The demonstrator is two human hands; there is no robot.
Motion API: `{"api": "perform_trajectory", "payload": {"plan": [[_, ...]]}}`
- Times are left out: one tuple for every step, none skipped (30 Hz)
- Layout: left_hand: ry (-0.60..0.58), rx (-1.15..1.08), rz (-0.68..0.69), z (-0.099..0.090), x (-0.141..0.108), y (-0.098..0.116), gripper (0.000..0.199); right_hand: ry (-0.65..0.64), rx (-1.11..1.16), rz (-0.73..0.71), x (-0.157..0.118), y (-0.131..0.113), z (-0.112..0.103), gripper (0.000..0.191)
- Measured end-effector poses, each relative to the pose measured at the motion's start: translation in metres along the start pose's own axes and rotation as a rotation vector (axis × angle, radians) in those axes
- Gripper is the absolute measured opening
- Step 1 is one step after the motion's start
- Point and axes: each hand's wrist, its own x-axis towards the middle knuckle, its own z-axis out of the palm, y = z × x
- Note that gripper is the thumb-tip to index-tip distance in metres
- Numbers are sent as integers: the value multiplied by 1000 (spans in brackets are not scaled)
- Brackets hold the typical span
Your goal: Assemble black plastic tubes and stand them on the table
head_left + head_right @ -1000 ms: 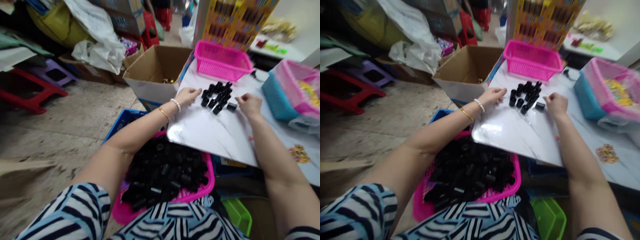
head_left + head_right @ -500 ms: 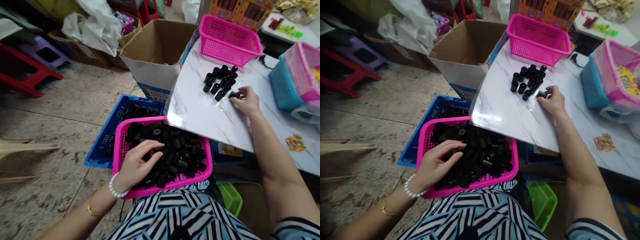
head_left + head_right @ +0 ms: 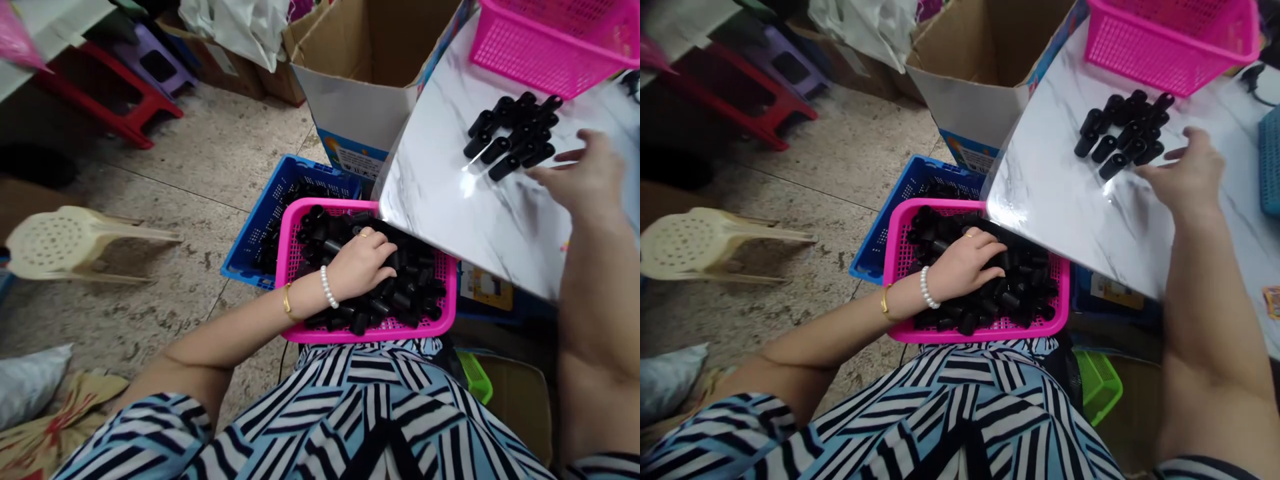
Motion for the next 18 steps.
{"api": "perform_trajectory", "payload": {"plan": [[-20,34,11,2,2,1,40,59,37,-49,-22,-3,-9,86],[-32,60,20,4,3,2,38,118,56,-118,-49,-8,-19,74],[-37,71,26,5,2,2,34,175,74,-210,-79,-13,-29,61],[-37,63,29,5,1,3,31,199,109,-288,-111,-18,-37,52],[-33,39,31,5,-2,3,29,180,160,-340,-144,-24,-43,46],[-26,5,31,4,-4,4,26,104,205,-388,-175,-30,-44,39],[-18,-29,34,4,-6,5,23,-28,246,-444,-203,-35,-42,31],[-11,-61,39,3,-8,6,21,-114,303,-479,-226,-38,-36,24],[-7,-87,48,2,-10,8,19,-158,327,-489,-245,-40,-26,20],[-7,-110,57,1,-12,11,17,-184,319,-480,-259,-41,-15,19],[-7,-132,64,1,-14,14,15,-199,294,-466,-269,-41,-2,21],[-3,-152,64,0,-16,17,15,-220,244,-451,-275,-41,10,26],[9,-165,55,-1,-17,21,17,-250,187,-443,-277,-42,21,32],[29,-165,40,-1,-19,24,22,-294,135,-454,-278,-45,30,36],[53,-150,18,0,-20,26,30,-341,94,-477,-276,-48,36,39],[78,-123,-4,1,-22,28,41,-381,63,-505,-273,-52,39,41],[96,-87,-23,3,-23,29,51,-417,46,-532,-270,-57,41,41],[100,-47,-37,5,-24,29,57,-452,42,-552,-265,-61,42,40]]}}
